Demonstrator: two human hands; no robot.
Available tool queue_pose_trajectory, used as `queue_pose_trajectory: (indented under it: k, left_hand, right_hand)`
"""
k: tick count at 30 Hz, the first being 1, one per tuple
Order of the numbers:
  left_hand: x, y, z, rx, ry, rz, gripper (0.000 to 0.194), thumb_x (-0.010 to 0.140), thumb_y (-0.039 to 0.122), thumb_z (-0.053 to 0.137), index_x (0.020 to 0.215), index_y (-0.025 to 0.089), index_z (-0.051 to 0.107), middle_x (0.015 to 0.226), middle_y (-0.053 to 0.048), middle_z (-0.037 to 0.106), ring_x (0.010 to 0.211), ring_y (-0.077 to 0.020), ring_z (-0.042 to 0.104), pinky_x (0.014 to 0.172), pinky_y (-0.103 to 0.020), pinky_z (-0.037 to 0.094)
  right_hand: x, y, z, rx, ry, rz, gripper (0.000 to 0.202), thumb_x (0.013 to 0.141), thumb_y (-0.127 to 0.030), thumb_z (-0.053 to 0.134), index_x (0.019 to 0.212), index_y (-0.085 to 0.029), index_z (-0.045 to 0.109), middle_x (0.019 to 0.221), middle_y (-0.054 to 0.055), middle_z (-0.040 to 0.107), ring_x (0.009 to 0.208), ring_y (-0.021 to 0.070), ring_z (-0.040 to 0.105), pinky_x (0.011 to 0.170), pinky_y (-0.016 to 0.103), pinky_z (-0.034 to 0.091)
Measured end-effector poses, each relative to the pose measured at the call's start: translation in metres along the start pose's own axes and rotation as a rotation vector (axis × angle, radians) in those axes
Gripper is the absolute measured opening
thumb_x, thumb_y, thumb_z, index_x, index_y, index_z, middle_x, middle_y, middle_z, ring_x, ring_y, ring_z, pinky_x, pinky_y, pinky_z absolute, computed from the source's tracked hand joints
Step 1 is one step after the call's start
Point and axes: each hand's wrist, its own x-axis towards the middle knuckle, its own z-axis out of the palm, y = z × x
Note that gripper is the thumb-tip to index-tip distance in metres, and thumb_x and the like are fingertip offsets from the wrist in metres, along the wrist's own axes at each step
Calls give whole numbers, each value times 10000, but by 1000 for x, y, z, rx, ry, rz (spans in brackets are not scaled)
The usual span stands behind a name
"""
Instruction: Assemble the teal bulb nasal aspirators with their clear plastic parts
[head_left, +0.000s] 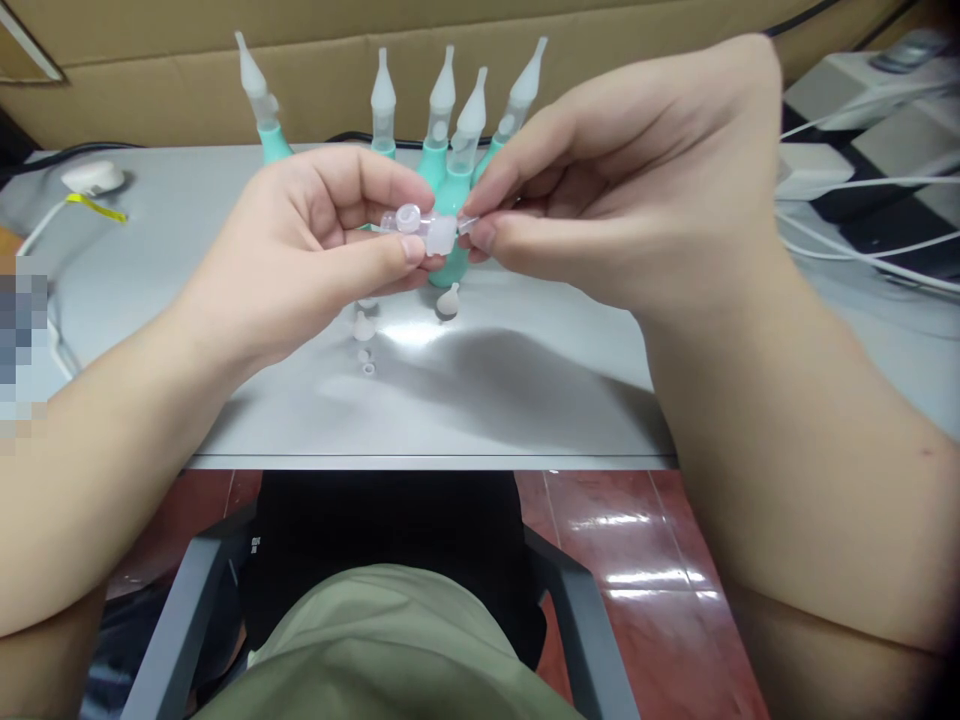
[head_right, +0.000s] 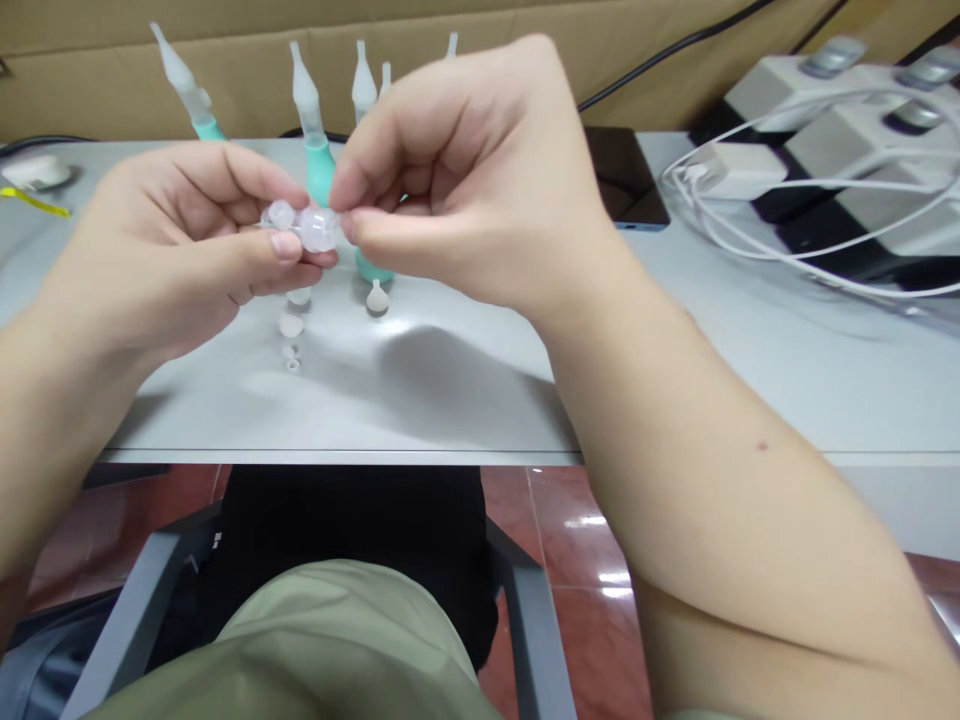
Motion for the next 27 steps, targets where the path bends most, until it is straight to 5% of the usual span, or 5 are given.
queue_pose_trajectory:
  k: [8,14,22,27]
  left_hand:
    - [2,1,0,16,45,-11,199,901,53,959,1003,210,893,885,9,850,820,-159,857,792,-296,683]
    - [2,0,2,13,16,-16,232,873,57,979,978,236,875,878,49,855,827,-139,842,809,-275,694]
    - [2,1,-6,129,-79,73,207,990,40,855,1116,199,896,1036,-11,920,884,-163,843,824,-338,703]
    - [-2,3,-8,582,-158,215,232,888,188,890,1111,212,951,902,-41,860,750,-194,708,711,-396,581]
  right_hand:
    - [1,1,-4,-108,-23,-45,170,1045,-171,931,923,-290,924,988,-7,862,835,166,709,835,332,604]
    - [3,7,9,-56,114,-125,298,794,-107,1107,777,-255,848,832,18,785,732,159,667,664,321,538]
    - [8,18,7,49,84,-256,223,766,-59,807,784,-281,822,799,-20,719,695,119,618,607,314,399]
    - [8,14,4,90,-9,-193,241,769,-29,714,795,-215,865,759,-54,727,667,52,581,584,249,355]
